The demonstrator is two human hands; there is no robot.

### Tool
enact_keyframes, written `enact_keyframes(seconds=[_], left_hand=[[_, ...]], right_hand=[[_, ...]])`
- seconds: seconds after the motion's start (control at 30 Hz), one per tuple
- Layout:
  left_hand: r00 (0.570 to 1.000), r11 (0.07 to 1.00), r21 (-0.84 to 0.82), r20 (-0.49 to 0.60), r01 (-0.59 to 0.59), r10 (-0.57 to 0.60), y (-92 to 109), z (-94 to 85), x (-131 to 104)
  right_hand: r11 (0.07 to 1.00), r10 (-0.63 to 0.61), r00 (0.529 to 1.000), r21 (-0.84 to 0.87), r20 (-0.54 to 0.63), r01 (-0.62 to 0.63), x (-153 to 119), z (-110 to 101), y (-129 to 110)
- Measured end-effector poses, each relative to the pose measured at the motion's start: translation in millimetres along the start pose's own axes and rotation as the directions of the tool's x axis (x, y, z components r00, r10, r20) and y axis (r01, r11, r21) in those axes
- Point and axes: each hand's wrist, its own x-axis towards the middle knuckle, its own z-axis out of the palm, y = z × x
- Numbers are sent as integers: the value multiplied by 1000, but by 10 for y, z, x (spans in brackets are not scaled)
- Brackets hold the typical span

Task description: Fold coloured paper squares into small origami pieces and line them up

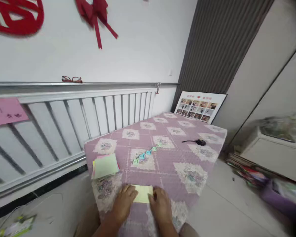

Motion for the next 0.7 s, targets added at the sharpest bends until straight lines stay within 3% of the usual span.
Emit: enact_keyframes(seconds=[0.13, 0.37, 0.47, 0.53, 0.6, 0.7], left_hand=[[999, 999, -17, -8, -44, 44, -28, 14, -30], [999, 1000, -9, -38, -14, 13, -34, 23, -44], [999, 1000, -17, -45, -9, 9, -21, 2, -34], [999, 1000, -24, -51, -8, 7, -16, -2, -28], [998, 999, -36, -60, -2, 0, -18, 3, -26], [997, 998, -60, -77, 9, -14, -29, 13, -25]], right_hand=[[1000, 26, 1000, 3, -11, -26, 13, 37, -13], [999, 40, 999, -2, -15, -40, 8, 11, 12], [999, -43, 999, -26, -8, 42, -34, 23, -22], [980, -193, 977, -30, 90, 197, -105, 56, -99], [941, -332, 905, 26, 267, 337, -203, 96, -214], [950, -303, 845, 65, 441, 307, -349, 111, -386]])
